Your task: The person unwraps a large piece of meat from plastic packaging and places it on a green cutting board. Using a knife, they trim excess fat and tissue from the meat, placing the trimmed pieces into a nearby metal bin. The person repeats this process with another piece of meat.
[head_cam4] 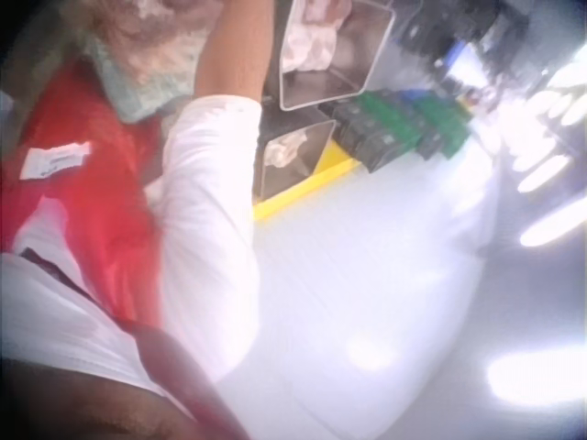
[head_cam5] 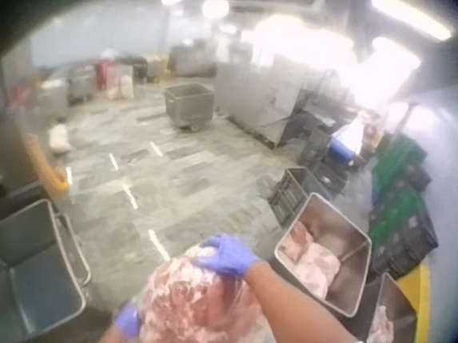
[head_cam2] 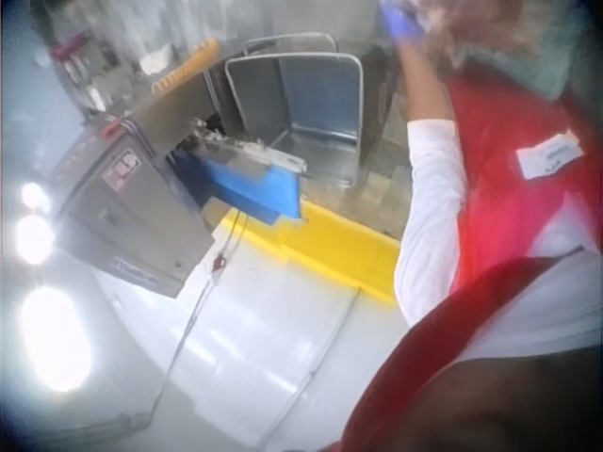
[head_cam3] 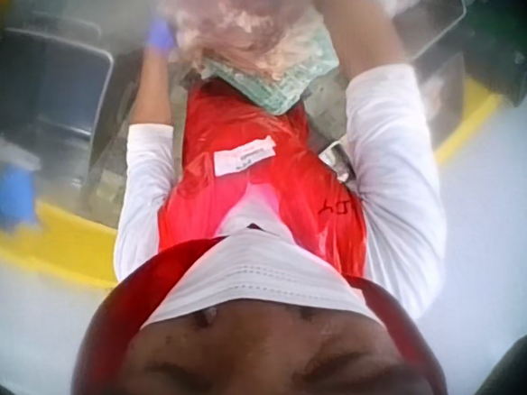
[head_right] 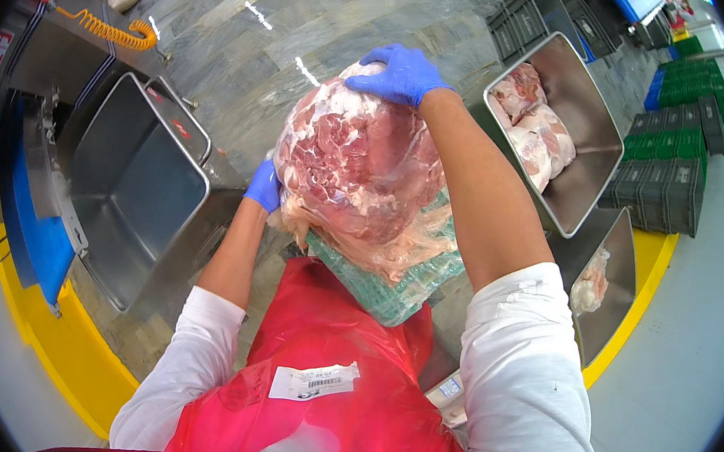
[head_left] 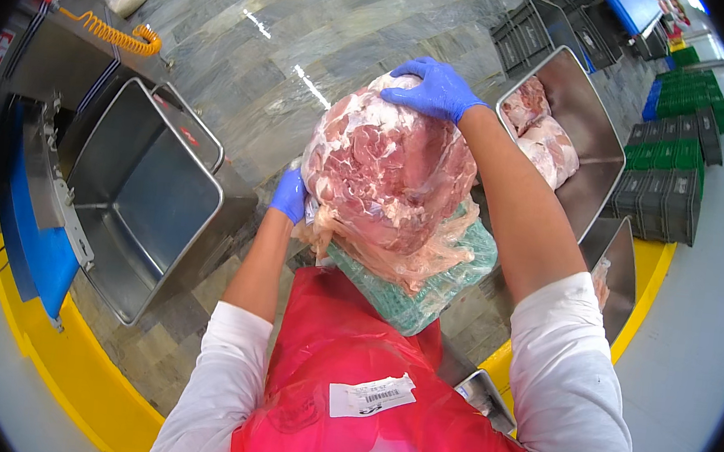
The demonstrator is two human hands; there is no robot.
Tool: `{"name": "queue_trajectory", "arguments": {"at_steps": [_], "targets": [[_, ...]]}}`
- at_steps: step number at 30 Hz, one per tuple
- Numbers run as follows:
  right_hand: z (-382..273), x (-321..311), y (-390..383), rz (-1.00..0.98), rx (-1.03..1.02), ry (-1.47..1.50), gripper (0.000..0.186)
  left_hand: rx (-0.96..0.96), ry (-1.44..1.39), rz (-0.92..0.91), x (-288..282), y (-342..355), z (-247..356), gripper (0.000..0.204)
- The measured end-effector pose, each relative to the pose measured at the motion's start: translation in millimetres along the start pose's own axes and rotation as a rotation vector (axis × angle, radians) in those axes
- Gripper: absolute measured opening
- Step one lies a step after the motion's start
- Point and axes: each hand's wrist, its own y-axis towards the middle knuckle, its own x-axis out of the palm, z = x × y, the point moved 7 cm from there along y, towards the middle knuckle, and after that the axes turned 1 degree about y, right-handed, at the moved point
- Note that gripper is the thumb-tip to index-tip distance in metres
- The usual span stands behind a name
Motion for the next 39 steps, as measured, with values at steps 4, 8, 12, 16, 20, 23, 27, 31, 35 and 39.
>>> {"name": "queue_trajectory", "arguments": {"at_steps": [4,8,12,16,20,23,27,31,35,39], "targets": [[-15.4,22.6,6.3,0.079,-0.01,-0.109,0.066,0.111,0.093,0.079,-25.2,-43.8,7.5,0.04],[-28.6,32.3,-2.1,0.123,-0.02,-0.125,0.063,0.093,0.303,-0.052,-14.0,-117.5,9.5,0.026],[-22.2,26.3,-14.3,0.2,0.019,-0.122,0.059,0.292,0.501,-0.061,26.7,-150.6,1.5,0.019],[8.7,14.0,-41.2,0.253,0.021,-0.069,0.053,0.244,0.455,0.1,3.2,-132.0,-28.3,0.023],[37.9,7.1,-70.2,0.307,0.126,0.03,0.048,0.155,0.304,0.275,-1.2,-132.9,-27.9,0.023],[29.0,5.5,-94.1,0.431,0.115,-0.012,0.044,0.184,0.451,0.366,-12.8,-123.7,-20.6,0.022],[31.4,4.0,-110.3,0.484,0.167,-0.032,0.044,0.255,0.646,0.371,1.1,-144.1,-5.4,0.021],[37.3,2.9,-112.6,0.46,0.199,-0.009,0.045,0.398,0.681,0.168,34.1,-186.4,32.0,0.019],[43.6,-0.1,-115.1,0.431,0.228,0.021,0.045,0.339,0.755,0.041,64.6,-210.7,47.0,0.018],[36.1,-1.5,-118.3,0.413,0.262,-0.014,0.039,0.56,0.671,-0.071,74.6,-209.8,55.4,0.019]]}}
